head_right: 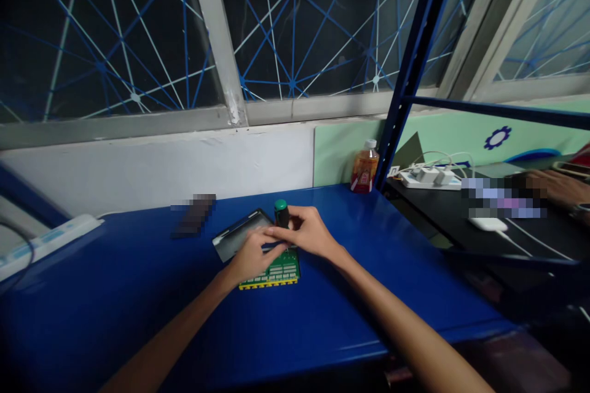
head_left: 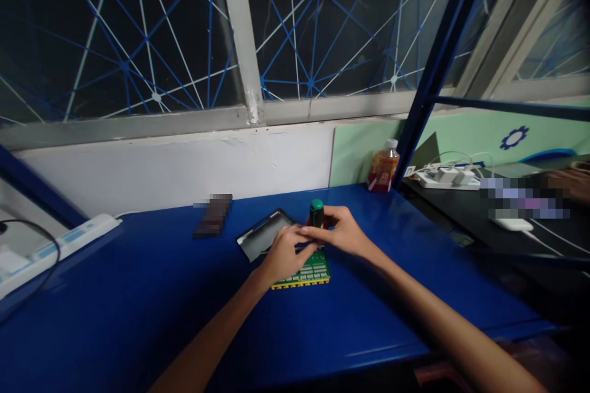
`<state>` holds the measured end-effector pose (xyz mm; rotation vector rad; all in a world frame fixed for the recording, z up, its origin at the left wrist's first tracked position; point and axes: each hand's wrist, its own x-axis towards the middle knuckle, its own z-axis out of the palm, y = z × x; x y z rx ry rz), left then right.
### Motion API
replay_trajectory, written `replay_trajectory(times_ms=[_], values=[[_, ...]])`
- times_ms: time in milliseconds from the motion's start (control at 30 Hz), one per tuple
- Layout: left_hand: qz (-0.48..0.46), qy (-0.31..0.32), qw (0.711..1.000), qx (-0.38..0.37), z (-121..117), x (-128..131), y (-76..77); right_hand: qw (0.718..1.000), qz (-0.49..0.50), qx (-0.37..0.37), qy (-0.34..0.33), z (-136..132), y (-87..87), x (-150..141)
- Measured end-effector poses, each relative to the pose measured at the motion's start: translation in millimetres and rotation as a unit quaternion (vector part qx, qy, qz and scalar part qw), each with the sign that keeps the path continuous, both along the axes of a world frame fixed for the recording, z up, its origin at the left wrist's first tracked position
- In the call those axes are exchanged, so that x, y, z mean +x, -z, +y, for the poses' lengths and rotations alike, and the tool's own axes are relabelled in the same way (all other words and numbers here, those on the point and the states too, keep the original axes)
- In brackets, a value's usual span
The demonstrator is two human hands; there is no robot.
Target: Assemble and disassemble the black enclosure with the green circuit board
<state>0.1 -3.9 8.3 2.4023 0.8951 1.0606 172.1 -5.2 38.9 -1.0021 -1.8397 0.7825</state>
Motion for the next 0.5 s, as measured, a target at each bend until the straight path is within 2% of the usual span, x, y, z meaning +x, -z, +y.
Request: replay_trajectory(times_ms=[200, 500], values=[[0.004, -0.009, 1.000, 0.005, 1.7, -0.6, 5.9, 1.000, 0.006, -0.007, 0.004, -1.3, -3.3, 1.0], [0.020, 0.005, 1.000, 0.023, -0.2, -0.3, 2.0, 1.000, 0.001, -0.027, 0.002, 0.5, -3.8, 4.4]])
